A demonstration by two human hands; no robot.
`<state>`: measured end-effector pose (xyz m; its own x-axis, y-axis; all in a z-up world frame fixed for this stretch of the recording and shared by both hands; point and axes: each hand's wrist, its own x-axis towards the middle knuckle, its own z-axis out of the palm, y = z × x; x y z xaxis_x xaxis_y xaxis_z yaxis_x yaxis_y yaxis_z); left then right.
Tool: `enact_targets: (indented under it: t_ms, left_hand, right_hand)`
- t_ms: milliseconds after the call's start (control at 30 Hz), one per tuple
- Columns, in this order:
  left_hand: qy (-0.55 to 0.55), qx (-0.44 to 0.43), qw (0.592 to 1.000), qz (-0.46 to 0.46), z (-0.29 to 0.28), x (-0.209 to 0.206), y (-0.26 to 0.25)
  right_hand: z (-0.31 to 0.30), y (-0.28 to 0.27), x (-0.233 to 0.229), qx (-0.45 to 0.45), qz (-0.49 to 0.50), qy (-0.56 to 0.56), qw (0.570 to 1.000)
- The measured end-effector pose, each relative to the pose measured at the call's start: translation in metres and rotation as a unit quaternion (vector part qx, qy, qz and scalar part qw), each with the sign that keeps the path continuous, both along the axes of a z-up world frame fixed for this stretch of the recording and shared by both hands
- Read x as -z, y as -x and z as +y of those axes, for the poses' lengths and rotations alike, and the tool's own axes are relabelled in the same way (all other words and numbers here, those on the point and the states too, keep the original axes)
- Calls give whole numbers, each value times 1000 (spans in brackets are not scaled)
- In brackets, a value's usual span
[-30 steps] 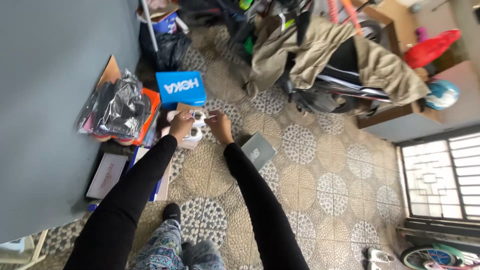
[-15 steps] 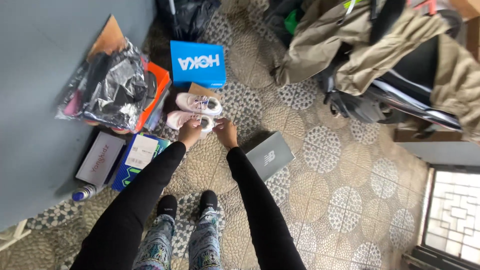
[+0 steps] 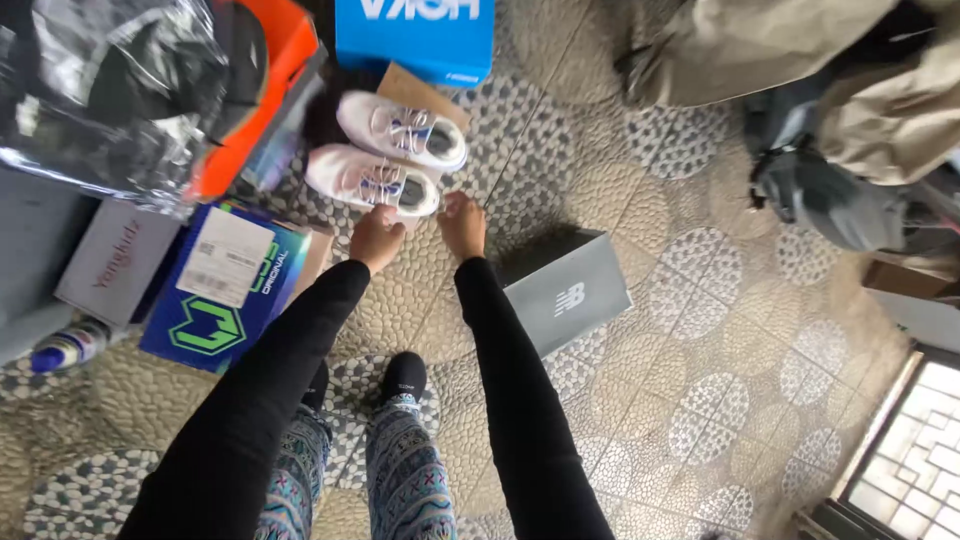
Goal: The person picks up multiple pairs of shoes and sandals from the floor and places them onto a multi-tiered shoe rack. They handle flip-flops, slides, sneakers, and flats, arranging them on different shelves.
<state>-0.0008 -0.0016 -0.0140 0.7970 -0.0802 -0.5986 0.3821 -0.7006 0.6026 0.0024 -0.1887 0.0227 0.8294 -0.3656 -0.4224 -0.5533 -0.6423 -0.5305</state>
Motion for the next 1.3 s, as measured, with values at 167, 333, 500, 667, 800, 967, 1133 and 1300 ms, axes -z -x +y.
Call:
enact_targets:
  t_ms: [167,333,500,667,800,967,1133,1300]
  left_hand:
    - [8,-32,999,-25,-10,45,5]
    - [14,-35,998,-48,-22,71,-1]
    - [35,14,995,-92,-27,65,-2]
    - [49,18,998,-38,-34,31,1]
    - [41,17,998,-39,-36,24,2]
    - [54,9,993,-100,-12,-29,-6]
    - [23,46,952,-300,12,-77,-6]
    - [148,-147,949,-235,4,-120,-11]
  right_hand:
    - [-1,-14,74,-32,-19,42,998]
    - [13,-40,78,-117,-58,117,984]
    - [17,-63,92,-253,-48,294,921]
    - [8,-76,146,-280,-121,299,904]
    - [11,-72,147,-285,-191,301,890]
    - [26,-47,116,-255,-172,255,917]
    - [34,-36,33,-128,-100,206,965]
    - [35,-34,-72,29,-49,147,988]
